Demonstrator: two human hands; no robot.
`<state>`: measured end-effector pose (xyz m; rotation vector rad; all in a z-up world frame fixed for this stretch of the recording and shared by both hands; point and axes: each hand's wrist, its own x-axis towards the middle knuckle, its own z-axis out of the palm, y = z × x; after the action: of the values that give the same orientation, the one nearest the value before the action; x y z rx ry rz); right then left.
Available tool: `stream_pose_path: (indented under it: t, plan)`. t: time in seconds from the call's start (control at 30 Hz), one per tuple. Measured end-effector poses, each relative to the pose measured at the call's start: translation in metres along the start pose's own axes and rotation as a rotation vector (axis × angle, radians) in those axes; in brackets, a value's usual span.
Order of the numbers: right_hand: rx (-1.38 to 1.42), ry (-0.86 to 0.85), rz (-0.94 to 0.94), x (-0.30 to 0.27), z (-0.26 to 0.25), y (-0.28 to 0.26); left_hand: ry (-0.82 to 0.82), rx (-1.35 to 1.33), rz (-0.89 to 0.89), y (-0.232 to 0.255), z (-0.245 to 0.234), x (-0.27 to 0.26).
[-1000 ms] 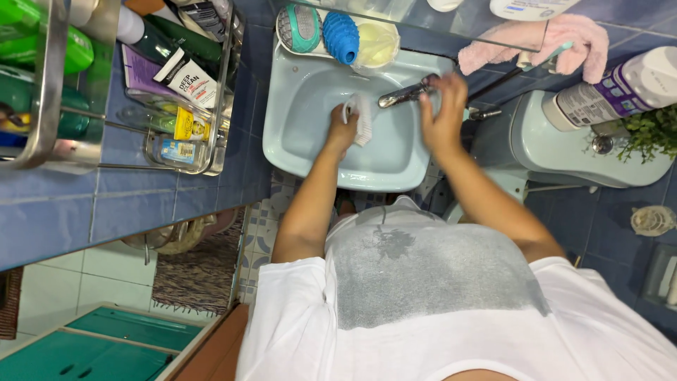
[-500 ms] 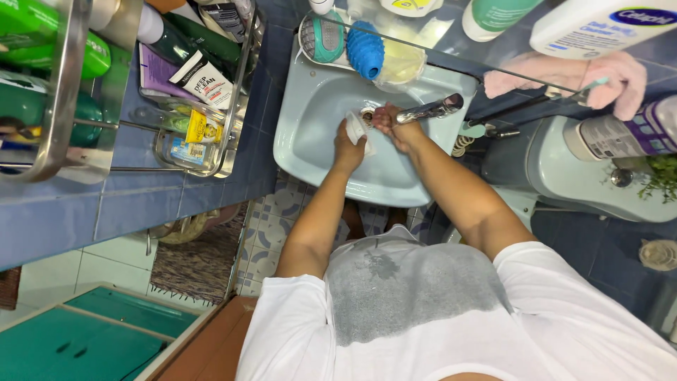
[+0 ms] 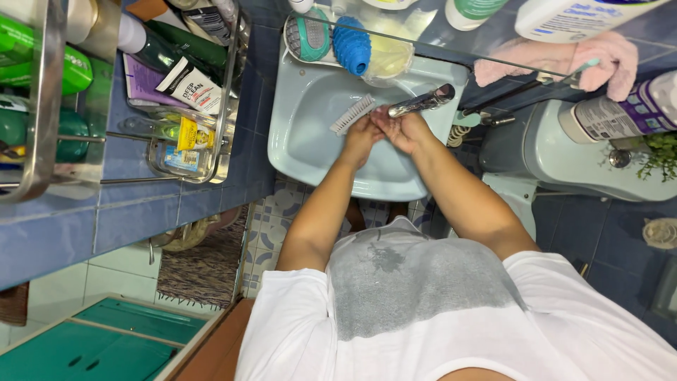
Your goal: The person scrubs a bathroom sink with a white brush, then rinses the sink and their hands using a handheld shower head. The sink is a light blue ceramic basin with a chrome faucet, and the person uses water to rinse away residue.
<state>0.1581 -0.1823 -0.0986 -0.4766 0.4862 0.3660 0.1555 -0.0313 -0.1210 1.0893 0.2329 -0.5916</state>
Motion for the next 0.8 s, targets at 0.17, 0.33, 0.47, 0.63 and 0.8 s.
stream_pose_path:
  t: [0.17, 0.33, 0.47, 0.63, 0.8]
  plan:
    - [-0.106, 0.106, 0.166, -0.053, 0.026, -0.019, -0.276, -0.352, -0.243, 0.02, 0.014, -0.005]
    - [-0.494, 0.073, 0.148, -0.093, 0.088, -0.057, -0.34, -0.172, -0.23, 0.037, 0.027, 0.007]
    - [-0.952, 0.116, -0.017, -0.101, 0.129, -0.075, -0.415, 0.21, -0.045, 0.061, 0.042, 0.009]
    - [-1.095, 0.095, -0.176, -0.121, 0.144, -0.096, -0.281, 0.917, 0.184, 0.092, 0.072, -0.003]
    - [-1.042, 0.164, -0.172, -0.142, 0.128, -0.106, -0.125, 1.413, 0.31, 0.107, 0.106, -0.014]
